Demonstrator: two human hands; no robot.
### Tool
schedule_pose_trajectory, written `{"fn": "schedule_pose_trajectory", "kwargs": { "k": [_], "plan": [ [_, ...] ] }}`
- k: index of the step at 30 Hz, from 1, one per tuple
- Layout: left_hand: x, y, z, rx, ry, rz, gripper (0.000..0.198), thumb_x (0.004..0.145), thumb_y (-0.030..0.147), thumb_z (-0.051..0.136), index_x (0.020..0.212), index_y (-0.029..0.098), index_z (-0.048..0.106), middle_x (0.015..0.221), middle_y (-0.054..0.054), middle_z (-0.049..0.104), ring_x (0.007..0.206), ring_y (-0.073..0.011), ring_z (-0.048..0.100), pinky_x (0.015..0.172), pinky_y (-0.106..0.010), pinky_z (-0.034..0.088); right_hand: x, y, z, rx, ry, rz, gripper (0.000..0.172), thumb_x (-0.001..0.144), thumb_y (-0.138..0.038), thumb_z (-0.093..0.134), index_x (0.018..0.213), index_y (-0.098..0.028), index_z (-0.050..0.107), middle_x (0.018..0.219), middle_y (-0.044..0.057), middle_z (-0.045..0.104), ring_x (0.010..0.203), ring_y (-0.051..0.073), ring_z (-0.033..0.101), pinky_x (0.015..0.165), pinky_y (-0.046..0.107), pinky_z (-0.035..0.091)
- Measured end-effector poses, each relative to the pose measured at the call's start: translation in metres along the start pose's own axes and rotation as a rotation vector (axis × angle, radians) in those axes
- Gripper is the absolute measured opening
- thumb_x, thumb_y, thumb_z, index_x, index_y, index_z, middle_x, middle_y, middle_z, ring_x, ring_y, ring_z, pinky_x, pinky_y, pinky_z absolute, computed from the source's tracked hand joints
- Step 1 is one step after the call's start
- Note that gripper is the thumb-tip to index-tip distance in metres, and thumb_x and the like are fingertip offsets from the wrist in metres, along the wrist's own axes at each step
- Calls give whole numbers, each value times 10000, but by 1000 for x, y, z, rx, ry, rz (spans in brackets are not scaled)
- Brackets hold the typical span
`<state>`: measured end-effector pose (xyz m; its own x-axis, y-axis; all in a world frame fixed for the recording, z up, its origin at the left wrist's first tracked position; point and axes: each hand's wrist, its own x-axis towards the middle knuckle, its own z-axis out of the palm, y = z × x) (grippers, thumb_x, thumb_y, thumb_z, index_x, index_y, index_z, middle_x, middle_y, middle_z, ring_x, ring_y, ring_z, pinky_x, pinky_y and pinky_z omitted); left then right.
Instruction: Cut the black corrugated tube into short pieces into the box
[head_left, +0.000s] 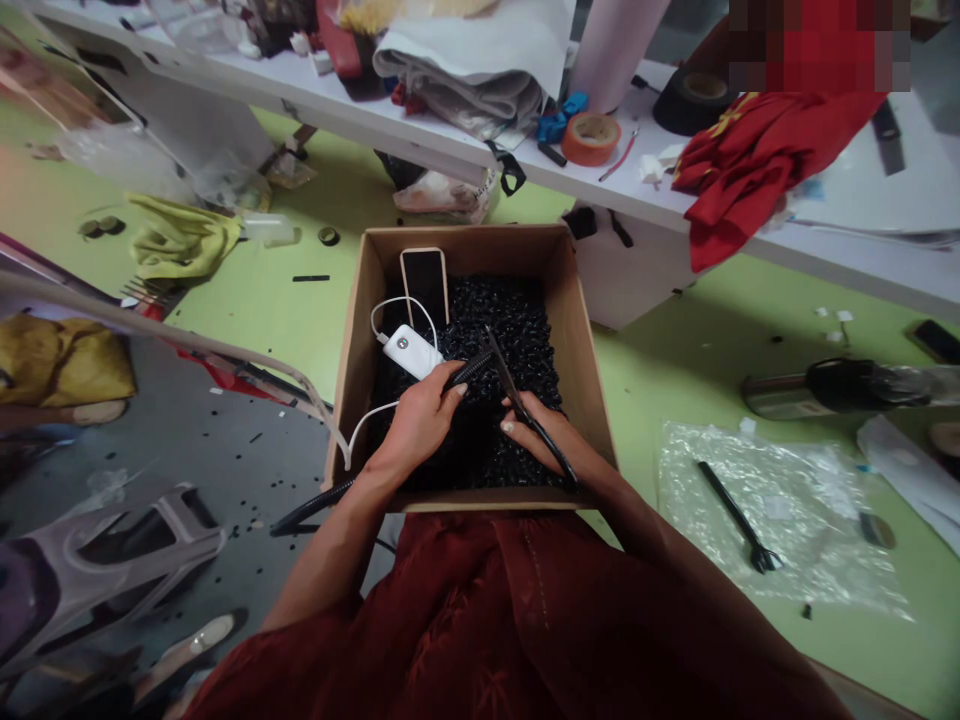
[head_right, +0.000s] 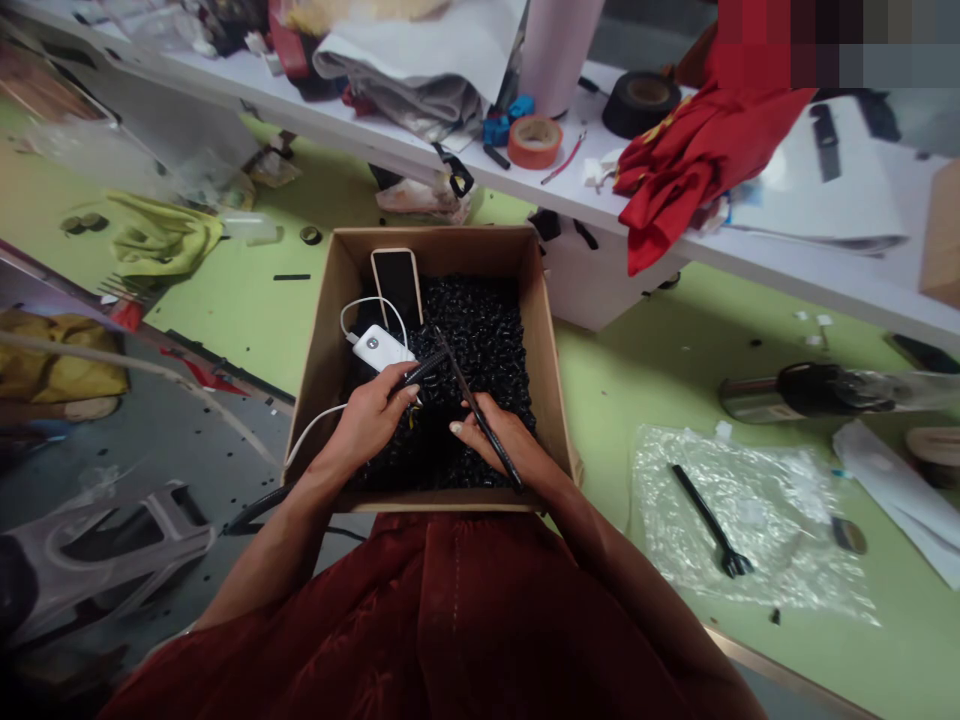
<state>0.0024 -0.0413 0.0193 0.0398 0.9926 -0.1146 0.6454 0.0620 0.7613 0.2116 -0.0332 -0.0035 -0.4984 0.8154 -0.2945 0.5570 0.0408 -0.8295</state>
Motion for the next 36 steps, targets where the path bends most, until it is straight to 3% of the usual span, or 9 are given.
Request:
{"fn": "schedule_pose_trajectory", "kwargs": {
  "k": [14,26,36],
  "plan": [
    [1,-1,2,35,-35,47,334,906,225,448,1216,177,560,1180,-77,665,1059,-195,629,944,-341,473,3,2,1,-1,12,12,346,865,-435,479,1134,-219,477,908,50,657,778,182,620,724,300,463],
    [-1,0,1,52,-47,66,340,912,228,436,1228,164,542,1174,-92,662,1056,-205,629,930,-352,478,1,2,0,3,62,88,219,875,-402,443,997,-226,486,790,5,600,669,152,571,633,268,428],
    [-1,-2,3,99,-58,65,351,917,224,430,1246,150,529,1195,-102,652,1072,-209,627,935,-342,473,3,8,1,-99,102,58,133,843,-303,446,944,-236,501,767,0,592,704,173,571,680,273,397]
  ]
}}
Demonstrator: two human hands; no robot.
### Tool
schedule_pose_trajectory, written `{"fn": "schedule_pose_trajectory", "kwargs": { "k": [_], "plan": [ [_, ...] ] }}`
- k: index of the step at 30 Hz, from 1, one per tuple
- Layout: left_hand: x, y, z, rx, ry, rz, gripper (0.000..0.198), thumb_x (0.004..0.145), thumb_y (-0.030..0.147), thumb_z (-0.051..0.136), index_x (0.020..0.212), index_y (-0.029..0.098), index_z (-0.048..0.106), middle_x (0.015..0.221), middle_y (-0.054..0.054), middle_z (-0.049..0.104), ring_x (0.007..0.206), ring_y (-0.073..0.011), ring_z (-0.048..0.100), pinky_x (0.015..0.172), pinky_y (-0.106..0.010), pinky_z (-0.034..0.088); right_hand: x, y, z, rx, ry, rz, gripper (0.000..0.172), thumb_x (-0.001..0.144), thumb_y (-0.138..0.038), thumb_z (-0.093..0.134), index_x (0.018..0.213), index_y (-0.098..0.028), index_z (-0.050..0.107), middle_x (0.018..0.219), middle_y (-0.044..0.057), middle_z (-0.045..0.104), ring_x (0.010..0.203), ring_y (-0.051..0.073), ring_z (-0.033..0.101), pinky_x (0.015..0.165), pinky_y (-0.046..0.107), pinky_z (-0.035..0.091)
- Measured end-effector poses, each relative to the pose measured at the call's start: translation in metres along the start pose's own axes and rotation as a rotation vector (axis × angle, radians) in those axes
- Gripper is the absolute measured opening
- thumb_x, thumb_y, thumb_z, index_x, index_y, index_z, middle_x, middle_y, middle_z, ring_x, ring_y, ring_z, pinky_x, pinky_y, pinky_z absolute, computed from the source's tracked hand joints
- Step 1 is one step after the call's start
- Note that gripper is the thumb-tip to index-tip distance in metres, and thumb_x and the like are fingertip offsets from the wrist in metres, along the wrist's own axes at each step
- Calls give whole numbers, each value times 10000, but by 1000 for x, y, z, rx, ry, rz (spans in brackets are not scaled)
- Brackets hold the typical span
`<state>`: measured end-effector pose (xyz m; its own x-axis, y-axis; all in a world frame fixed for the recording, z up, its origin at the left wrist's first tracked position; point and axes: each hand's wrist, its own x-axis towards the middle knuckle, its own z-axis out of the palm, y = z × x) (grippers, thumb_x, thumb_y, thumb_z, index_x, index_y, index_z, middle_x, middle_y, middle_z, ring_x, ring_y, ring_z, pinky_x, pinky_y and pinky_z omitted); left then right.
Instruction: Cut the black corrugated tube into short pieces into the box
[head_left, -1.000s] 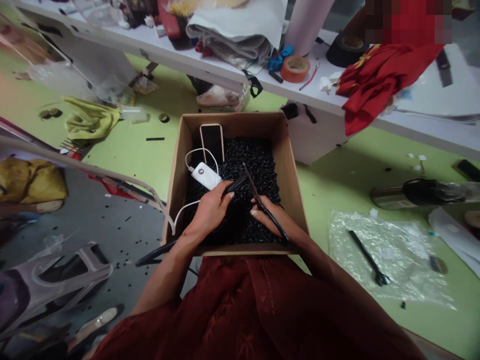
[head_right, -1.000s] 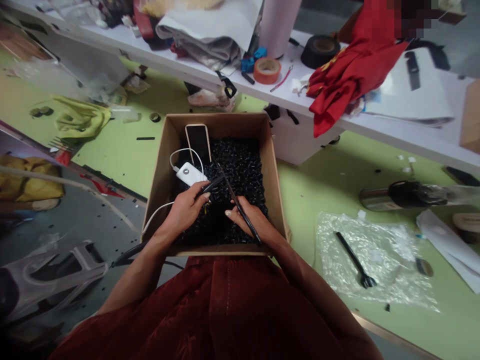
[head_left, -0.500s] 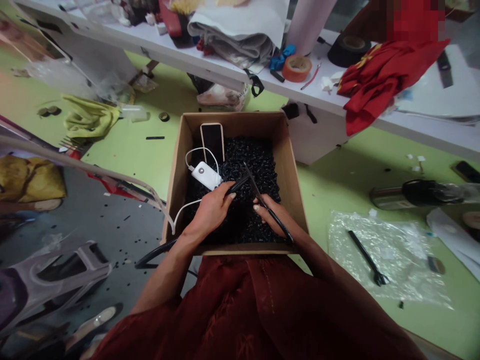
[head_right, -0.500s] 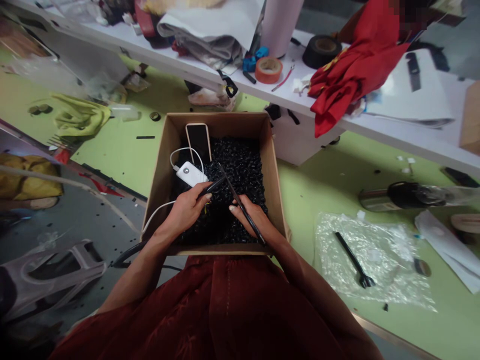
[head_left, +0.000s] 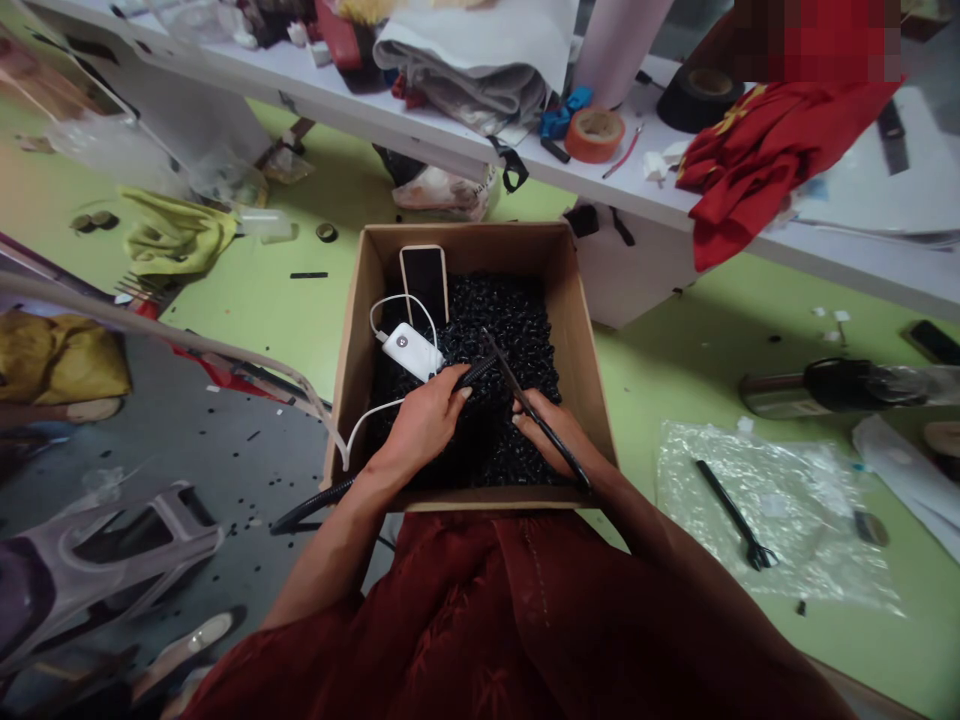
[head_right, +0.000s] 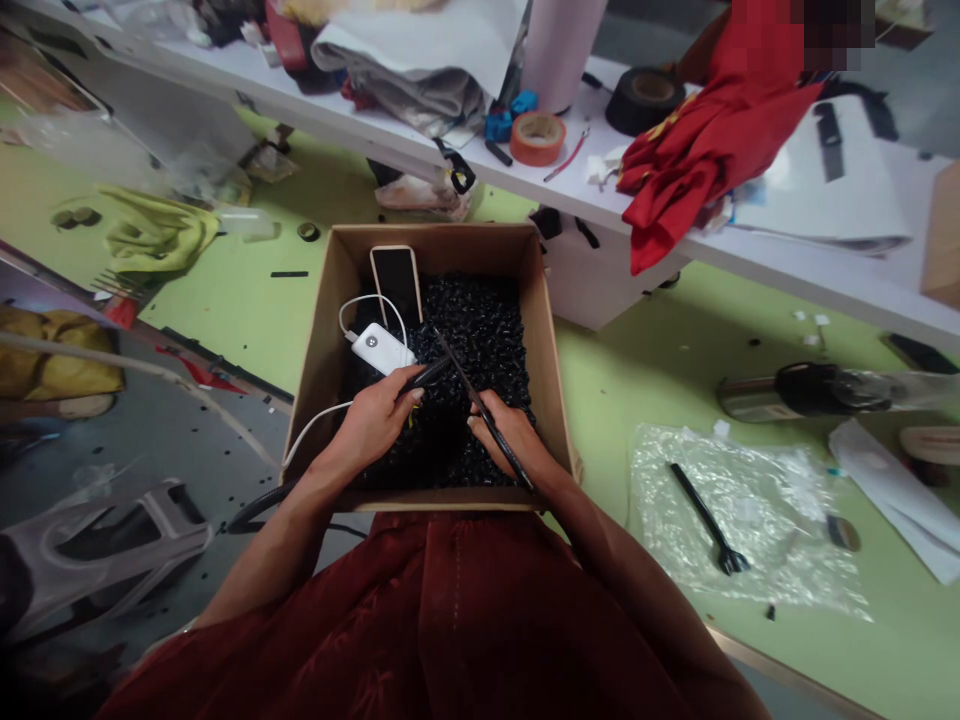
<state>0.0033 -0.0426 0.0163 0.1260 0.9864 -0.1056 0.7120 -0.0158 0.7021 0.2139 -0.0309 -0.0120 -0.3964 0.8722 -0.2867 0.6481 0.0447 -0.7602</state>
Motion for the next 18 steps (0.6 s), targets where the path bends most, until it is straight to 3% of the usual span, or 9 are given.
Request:
{"fn": "schedule_pose_trajectory", "kwargs": {
  "k": [18],
  "plan": [
    [2,0,1,64,-25,-14,373,926,215,418,1262,98,530,1235,-144,635,1104,-246,621,964,-387,469,1,6,4,-79,48,-43,101,834,-271,433,884,-231,511,706,1,589,620,159,562,636,257,389]
  ]
}}
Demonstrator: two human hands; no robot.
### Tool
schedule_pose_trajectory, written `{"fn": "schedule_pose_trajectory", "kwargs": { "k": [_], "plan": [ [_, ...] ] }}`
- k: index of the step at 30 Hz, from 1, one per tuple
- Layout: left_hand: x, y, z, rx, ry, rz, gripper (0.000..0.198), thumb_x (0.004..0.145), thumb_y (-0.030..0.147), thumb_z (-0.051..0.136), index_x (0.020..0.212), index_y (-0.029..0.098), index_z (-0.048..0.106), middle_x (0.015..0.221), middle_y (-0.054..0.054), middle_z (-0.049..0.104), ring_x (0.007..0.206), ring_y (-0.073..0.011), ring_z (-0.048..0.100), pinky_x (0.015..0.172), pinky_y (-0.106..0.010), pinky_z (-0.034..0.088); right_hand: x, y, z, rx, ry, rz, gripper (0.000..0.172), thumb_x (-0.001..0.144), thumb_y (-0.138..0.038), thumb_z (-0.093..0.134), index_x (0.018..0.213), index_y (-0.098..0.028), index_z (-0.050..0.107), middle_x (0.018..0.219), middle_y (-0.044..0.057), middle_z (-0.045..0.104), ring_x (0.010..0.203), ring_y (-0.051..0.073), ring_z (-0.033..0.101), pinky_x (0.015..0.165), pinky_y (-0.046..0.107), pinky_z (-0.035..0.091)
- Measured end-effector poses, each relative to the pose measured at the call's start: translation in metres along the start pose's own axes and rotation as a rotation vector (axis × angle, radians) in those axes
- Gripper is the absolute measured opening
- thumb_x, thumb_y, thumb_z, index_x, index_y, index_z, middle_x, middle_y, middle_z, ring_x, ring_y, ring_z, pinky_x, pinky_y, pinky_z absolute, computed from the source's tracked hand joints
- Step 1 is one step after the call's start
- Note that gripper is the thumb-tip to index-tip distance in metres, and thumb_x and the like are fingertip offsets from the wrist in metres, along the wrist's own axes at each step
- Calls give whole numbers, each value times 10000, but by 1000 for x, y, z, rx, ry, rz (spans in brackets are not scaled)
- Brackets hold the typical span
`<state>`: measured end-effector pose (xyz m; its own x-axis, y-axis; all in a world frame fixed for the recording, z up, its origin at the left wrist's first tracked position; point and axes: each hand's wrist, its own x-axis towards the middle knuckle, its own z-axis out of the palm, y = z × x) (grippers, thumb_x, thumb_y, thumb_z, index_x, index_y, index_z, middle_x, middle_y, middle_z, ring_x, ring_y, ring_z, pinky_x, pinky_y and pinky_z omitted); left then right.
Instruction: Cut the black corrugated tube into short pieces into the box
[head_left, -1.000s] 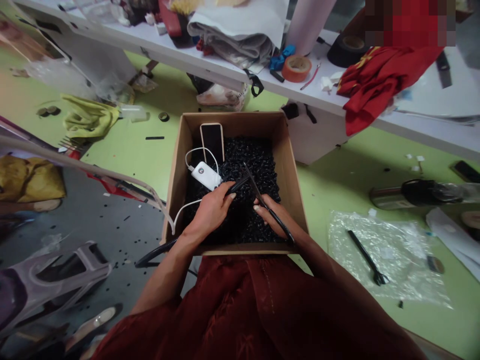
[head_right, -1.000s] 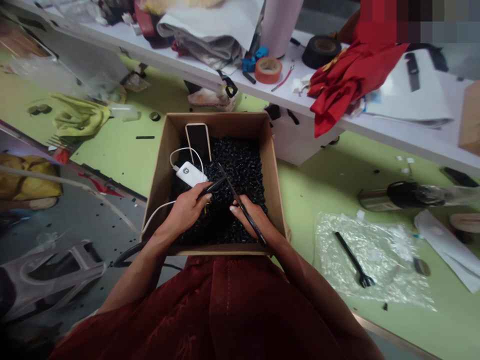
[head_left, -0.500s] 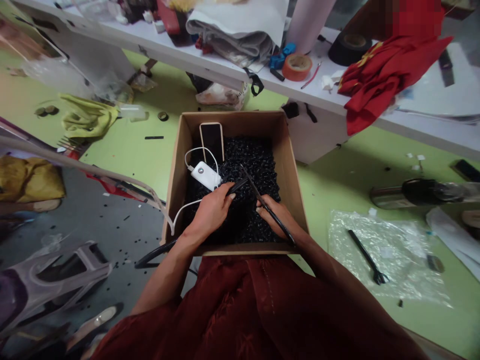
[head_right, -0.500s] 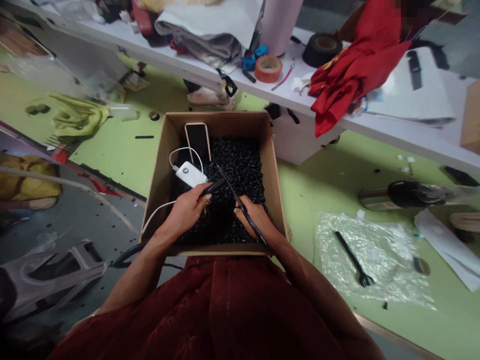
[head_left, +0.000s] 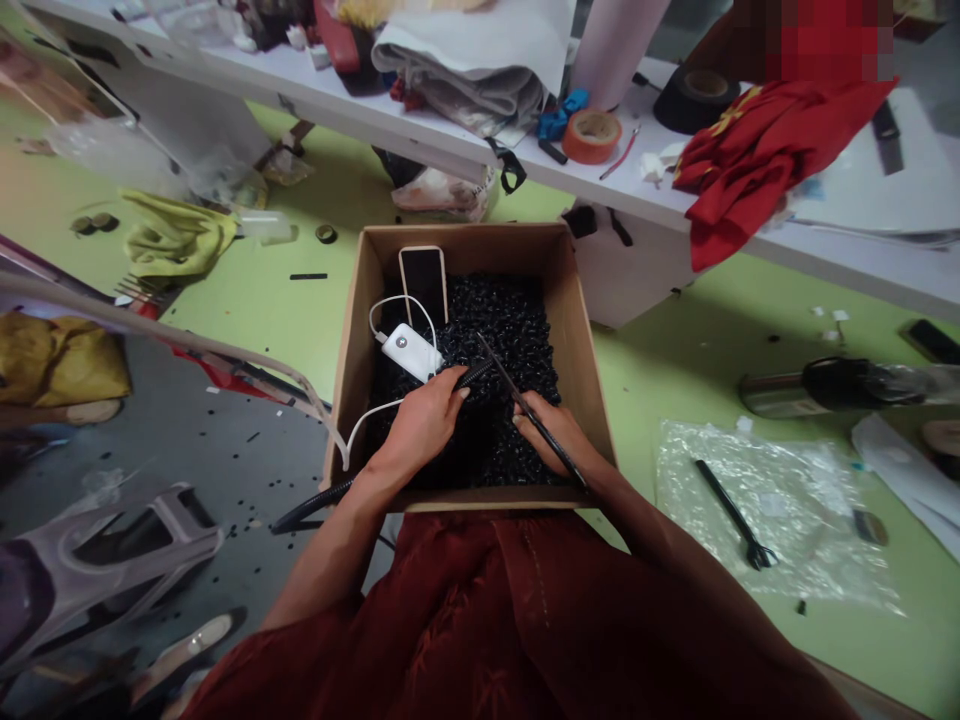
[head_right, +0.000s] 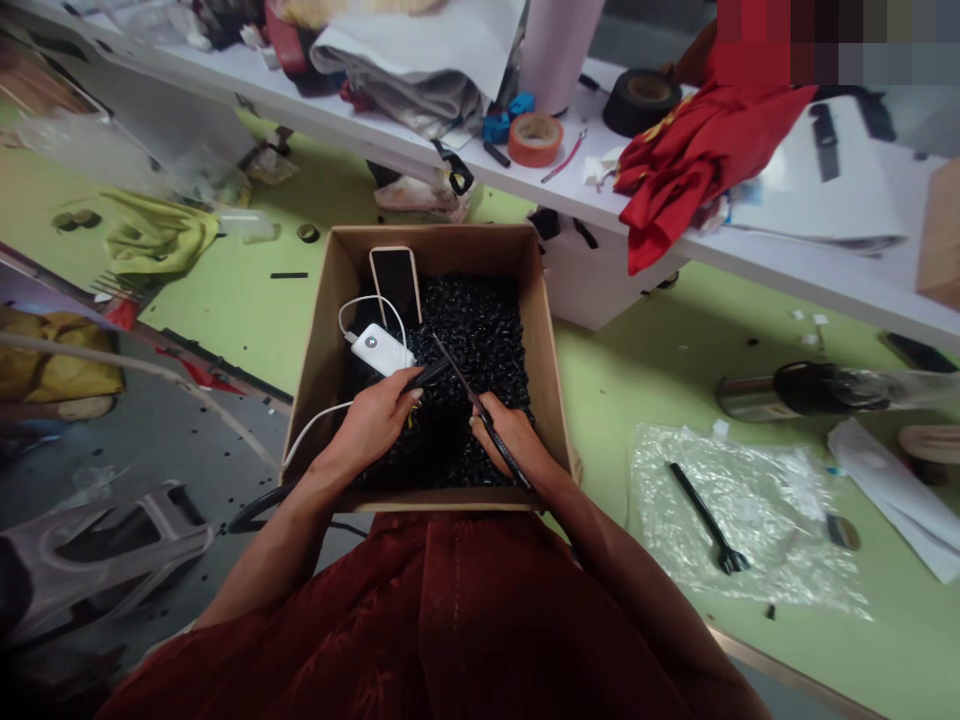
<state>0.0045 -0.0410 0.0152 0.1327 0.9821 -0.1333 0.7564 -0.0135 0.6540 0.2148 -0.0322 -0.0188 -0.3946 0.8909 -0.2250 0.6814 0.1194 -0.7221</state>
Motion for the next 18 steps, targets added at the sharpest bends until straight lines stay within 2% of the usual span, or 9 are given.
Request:
{"fn": "schedule_pose_trajectory", "kwargs": {
  "k": [8,12,15,18],
  "plan": [
    [0,-3,2,84,21,2,379,932,226,407,1275,107,517,1251,-149,625,1120,-256,615,962,-406,475,1,0,0,2,25,11,81,825,-280,428,843,-242,497,714,12,604,635,167,584,640,264,405],
    [0,-3,2,83,28,11,378,930,221,415,1280,115,509,1252,-146,626,1117,-247,619,957,-391,479,2,1,0,30,81,49,86,810,-299,452,838,-241,510,694,2,591,621,167,577,632,269,417],
    [0,-1,1,91,38,-32,398,920,224,444,1303,125,489,1215,-146,647,1076,-247,641,927,-385,492,0,0,-1,132,106,104,123,838,-344,452,885,-245,509,636,-27,561,539,143,547,574,257,426],
    [0,0,0,97,41,-49,393,918,239,454,1290,121,504,1186,-147,661,1056,-256,648,911,-388,496,-3,-5,-4,273,74,156,150,869,-362,431,929,-242,499,598,-52,541,467,116,521,527,243,435]
  ]
}}
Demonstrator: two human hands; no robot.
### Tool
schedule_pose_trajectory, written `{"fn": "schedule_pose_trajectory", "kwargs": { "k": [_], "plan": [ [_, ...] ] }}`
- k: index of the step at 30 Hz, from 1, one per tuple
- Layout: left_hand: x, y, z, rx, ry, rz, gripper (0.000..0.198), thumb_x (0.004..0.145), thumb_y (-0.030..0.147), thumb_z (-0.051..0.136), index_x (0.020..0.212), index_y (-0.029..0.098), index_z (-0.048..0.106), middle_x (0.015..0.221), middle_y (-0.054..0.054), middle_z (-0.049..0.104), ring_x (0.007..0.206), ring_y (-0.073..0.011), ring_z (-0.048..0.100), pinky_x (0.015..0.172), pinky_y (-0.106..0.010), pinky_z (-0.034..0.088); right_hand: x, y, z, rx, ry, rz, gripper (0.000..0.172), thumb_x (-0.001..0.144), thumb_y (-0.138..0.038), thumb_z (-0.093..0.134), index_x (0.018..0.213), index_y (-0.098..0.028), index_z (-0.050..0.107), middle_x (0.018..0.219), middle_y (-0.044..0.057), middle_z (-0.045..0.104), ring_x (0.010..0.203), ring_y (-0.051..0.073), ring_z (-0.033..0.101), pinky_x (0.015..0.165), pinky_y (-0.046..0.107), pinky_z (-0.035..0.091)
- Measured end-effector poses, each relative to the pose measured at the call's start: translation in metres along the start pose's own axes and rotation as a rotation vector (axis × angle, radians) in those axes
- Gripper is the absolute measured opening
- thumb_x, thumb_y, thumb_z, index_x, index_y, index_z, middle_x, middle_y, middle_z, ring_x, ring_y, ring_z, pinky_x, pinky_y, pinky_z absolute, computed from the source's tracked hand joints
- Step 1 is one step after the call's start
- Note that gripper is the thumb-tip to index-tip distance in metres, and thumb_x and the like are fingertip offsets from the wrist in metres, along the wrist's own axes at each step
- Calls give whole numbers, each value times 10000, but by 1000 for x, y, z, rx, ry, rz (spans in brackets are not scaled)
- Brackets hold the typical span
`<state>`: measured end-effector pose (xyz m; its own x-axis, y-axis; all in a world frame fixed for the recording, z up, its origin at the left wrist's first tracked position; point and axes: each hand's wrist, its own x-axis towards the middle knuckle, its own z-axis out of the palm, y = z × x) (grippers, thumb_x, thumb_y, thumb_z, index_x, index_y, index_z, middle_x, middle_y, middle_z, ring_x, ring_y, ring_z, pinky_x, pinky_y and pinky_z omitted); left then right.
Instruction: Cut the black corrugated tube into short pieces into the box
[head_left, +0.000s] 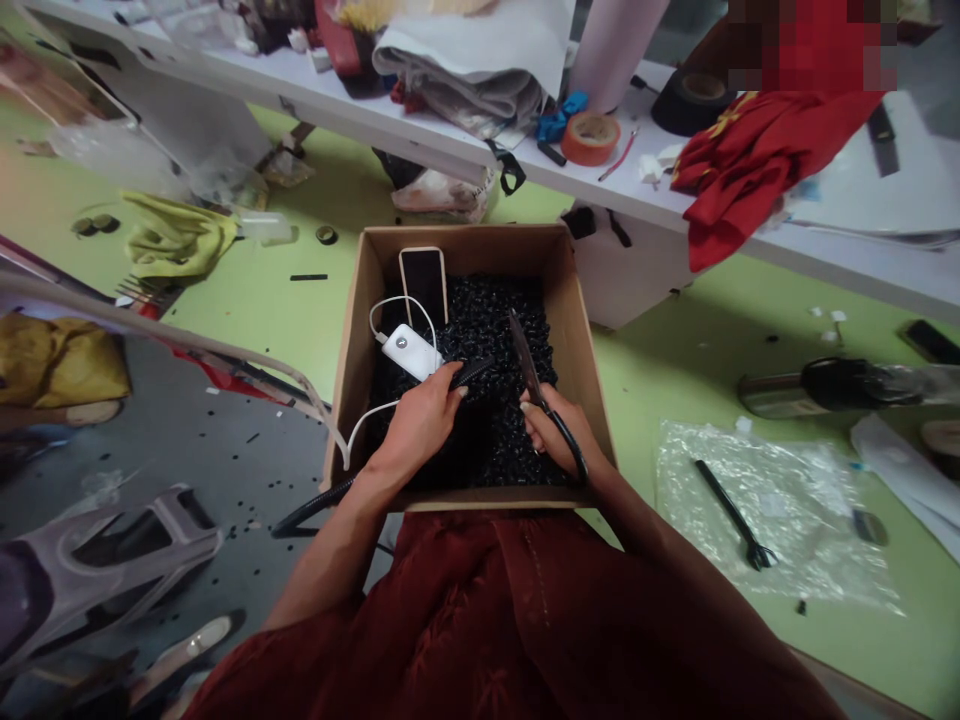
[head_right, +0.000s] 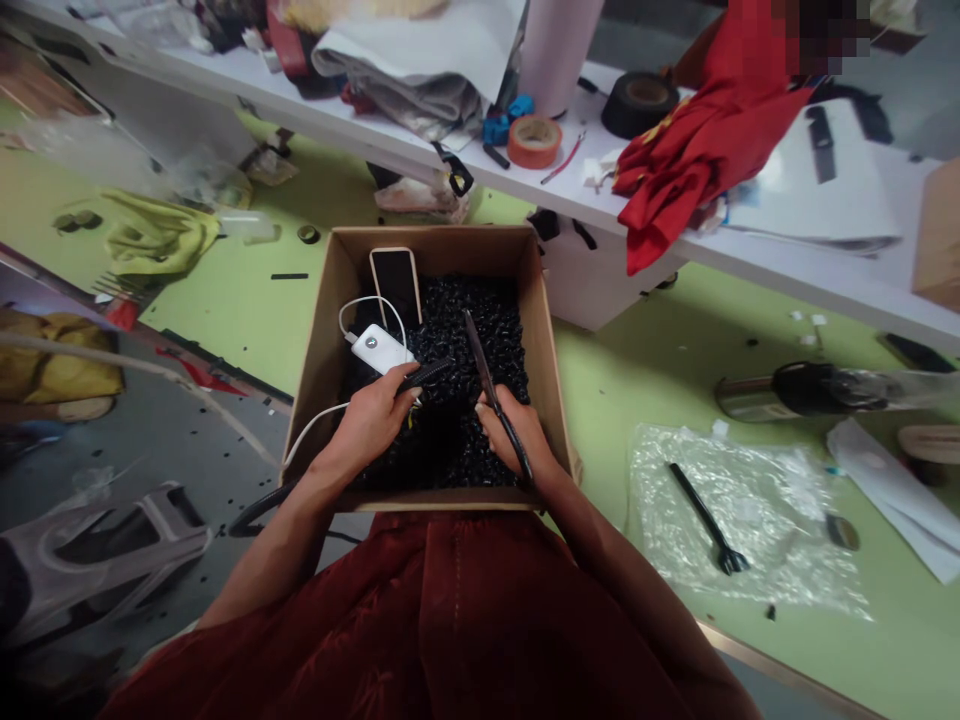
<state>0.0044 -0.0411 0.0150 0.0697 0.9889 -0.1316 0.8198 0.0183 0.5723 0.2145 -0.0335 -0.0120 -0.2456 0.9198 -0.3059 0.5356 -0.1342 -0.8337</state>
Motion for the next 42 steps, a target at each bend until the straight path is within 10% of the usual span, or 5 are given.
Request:
{"fn": "schedule_pose_trajectory", "kwargs": {
  "k": [11,18,42],
  "plan": [
    [0,-7,7,142,51,60,346,934,239,412,1240,122,525,1171,-146,658,1058,-242,640,899,-364,497,-6,-13,-3,252,-457,-4,218,893,-395,456,933,-192,523,588,-48,549,435,77,472,441,203,376],
    [0,-5,3,136,79,43,363,942,257,391,1248,111,521,1159,-157,656,1033,-251,641,875,-371,497,1,2,1,391,-296,162,301,865,-490,464,951,-202,491,551,-58,544,382,84,442,370,196,334],
    [-2,0,-9,-206,99,-64,375,904,307,450,1247,171,520,976,-69,685,811,-173,632,763,-292,472,1,-1,2,3,-172,-135,401,824,-397,547,1167,-219,439,1017,69,598,893,181,605,802,331,489]
  ]
}}
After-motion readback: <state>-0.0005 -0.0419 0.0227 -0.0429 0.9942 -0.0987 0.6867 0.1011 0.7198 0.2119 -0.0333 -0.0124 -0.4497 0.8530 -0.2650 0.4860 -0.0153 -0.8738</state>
